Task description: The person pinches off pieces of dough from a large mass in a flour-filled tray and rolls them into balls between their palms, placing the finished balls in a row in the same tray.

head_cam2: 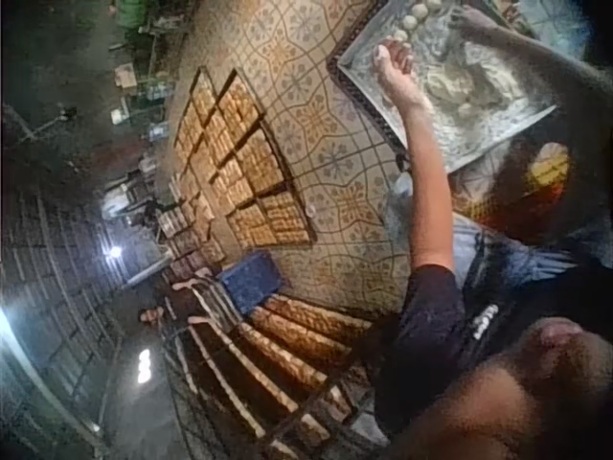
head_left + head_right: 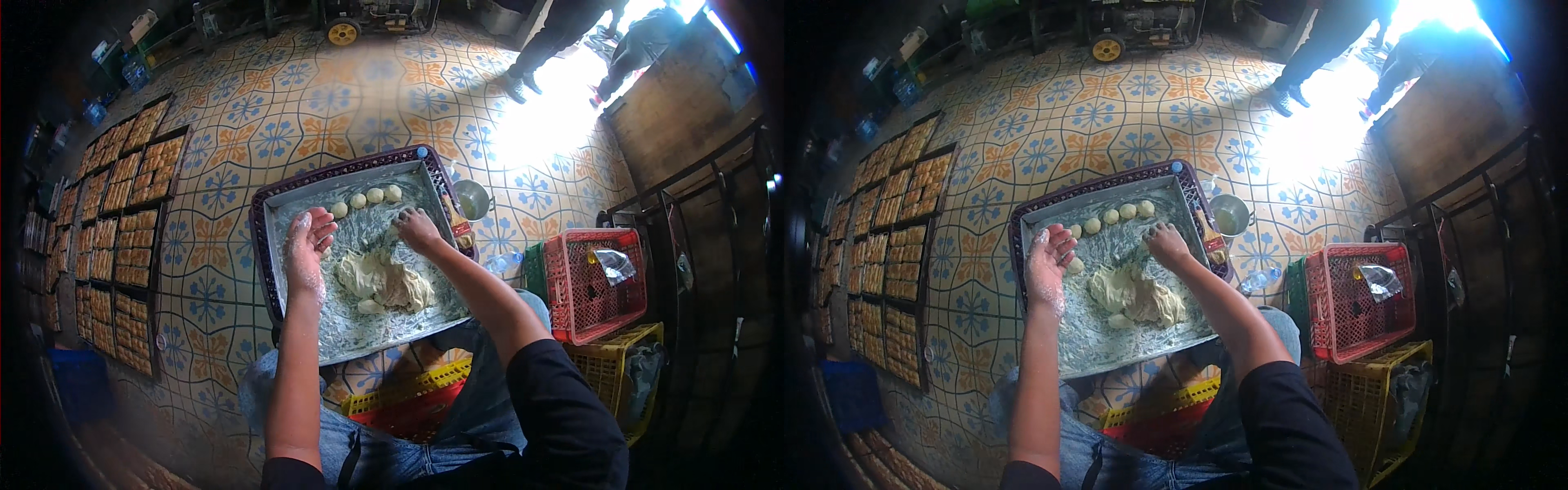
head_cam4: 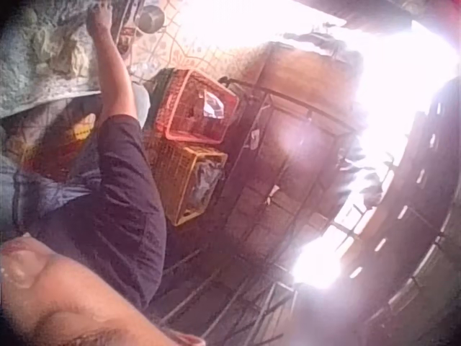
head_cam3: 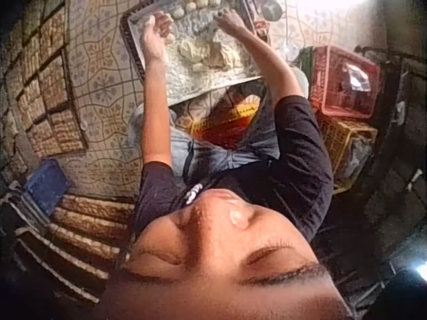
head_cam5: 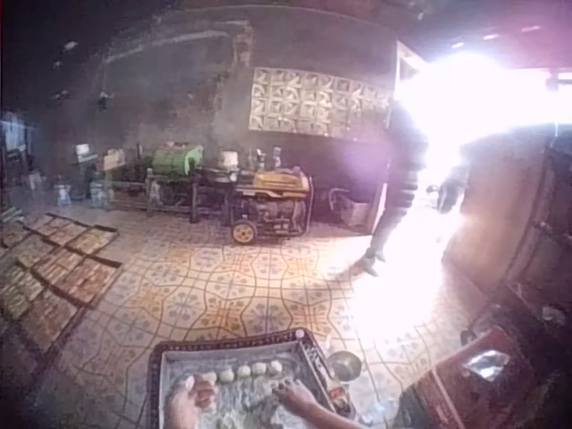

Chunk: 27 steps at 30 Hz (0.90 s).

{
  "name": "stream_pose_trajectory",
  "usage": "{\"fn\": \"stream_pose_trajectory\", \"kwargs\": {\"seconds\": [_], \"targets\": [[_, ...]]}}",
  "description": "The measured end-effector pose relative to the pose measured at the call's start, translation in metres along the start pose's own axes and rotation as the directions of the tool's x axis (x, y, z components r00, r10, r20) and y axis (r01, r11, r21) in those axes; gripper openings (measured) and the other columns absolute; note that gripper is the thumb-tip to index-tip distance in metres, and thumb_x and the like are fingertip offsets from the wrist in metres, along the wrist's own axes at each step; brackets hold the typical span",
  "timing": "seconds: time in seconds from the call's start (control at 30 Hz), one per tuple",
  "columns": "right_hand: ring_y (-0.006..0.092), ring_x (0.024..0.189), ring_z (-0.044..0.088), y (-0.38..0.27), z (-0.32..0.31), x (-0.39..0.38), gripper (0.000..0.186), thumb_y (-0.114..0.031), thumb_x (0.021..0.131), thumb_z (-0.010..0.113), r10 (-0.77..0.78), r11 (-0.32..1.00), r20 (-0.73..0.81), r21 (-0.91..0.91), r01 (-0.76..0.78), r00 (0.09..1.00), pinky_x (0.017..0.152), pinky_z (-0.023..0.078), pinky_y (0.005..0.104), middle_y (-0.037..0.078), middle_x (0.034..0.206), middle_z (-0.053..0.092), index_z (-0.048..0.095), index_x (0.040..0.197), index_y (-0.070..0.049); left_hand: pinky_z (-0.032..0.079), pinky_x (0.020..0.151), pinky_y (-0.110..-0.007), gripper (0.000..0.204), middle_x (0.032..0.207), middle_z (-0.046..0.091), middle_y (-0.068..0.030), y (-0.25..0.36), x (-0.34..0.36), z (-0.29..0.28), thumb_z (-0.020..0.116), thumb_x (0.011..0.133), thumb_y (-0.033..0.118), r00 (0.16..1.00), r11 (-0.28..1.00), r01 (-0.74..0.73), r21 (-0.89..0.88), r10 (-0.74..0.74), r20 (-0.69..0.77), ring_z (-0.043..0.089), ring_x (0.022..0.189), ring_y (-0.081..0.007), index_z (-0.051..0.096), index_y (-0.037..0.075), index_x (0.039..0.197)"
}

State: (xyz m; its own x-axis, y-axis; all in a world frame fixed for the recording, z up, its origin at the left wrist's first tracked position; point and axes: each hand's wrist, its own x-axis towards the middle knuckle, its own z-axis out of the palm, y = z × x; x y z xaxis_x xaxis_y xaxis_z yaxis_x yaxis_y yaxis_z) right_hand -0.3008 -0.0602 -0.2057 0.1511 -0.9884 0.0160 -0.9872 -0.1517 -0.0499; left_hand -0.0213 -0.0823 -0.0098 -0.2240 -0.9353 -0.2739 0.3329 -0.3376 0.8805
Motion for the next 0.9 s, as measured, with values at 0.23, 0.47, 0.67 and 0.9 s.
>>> {"fn": "stream_pose_trajectory", "kwargs": {"seconds": [0.23, 0.47, 0.67, 0.9], "targets": [[0.0368, 0.104, 0.067, -0.098, -0.125, 0.002, 0.039, -0.024, 0.083, 0.076, -0.078, 0.77, -0.044, 0.632, 0.088, 0.996, 0.088, 0.055, 0.0462, 0.016, 0.11, 0.07, 0.067, 0.118, -0.008, 0.051, 0.083, -0.033, 0.042, 0.11, 0.068, -0.0042, -0.06, 0.006, -0.025, 0.052, 0.103, 0.05, 0.996, 0.899, 0.067, 0.432, -0.038, -0.076, 0.065, 0.099, -0.0158, 0.063, 0.014, 0.122], [0.0442, 0.094, 0.066, -0.132, -0.166, -0.057, 0.037, -0.017, 0.077, 0.077, 0.083, 0.751, -0.252, 0.652, 0.106, 0.964, 0.08, 0.053, 0.0502, 0.023, 0.096, 0.07, 0.062, 0.108, -0.004, 0.054, 0.059, -0.032, 0.043, 0.09, 0.07, -0.0059, -0.059, -0.025, 0.014, 0.056, 0.101, 0.053, 0.947, 0.875, 0.303, 0.377, -0.32, -0.019, 0.067, 0.071, -0.0171, 0.064, 0.012, 0.112], [0.0388, 0.077, 0.07, -0.132, -0.158, -0.063, 0.022, -0.016, 0.076, 0.076, 0.199, 0.686, -0.2, 0.728, 0.01, 0.959, 0.066, 0.056, 0.0408, 0.018, 0.083, 0.071, 0.073, 0.096, -0.006, 0.045, 0.058, -0.03, 0.037, 0.096, 0.065, -0.0015, -0.09, -0.013, -0.007, 0.063, 0.098, 0.044, 0.958, 0.857, 0.264, 0.443, -0.285, -0.018, 0.059, 0.071, -0.0129, 0.063, 0.011, 0.117], [0.0419, 0.079, 0.069, -0.139, -0.148, -0.061, 0.023, -0.012, 0.075, 0.072, 0.138, 0.725, -0.135, 0.689, -0.008, 0.981, 0.073, 0.056, 0.048, 0.021, 0.083, 0.07, 0.077, 0.097, -0.008, 0.035, 0.049, -0.026, 0.022, 0.072, 0.054, 0.0053, -0.101, -0.009, -0.034, 0.065, 0.096, 0.031, 0.964, 0.941, 0.206, 0.269, -0.242, 0.107, 0.046, 0.056, -0.0078, 0.067, 0.01, 0.102]]}}
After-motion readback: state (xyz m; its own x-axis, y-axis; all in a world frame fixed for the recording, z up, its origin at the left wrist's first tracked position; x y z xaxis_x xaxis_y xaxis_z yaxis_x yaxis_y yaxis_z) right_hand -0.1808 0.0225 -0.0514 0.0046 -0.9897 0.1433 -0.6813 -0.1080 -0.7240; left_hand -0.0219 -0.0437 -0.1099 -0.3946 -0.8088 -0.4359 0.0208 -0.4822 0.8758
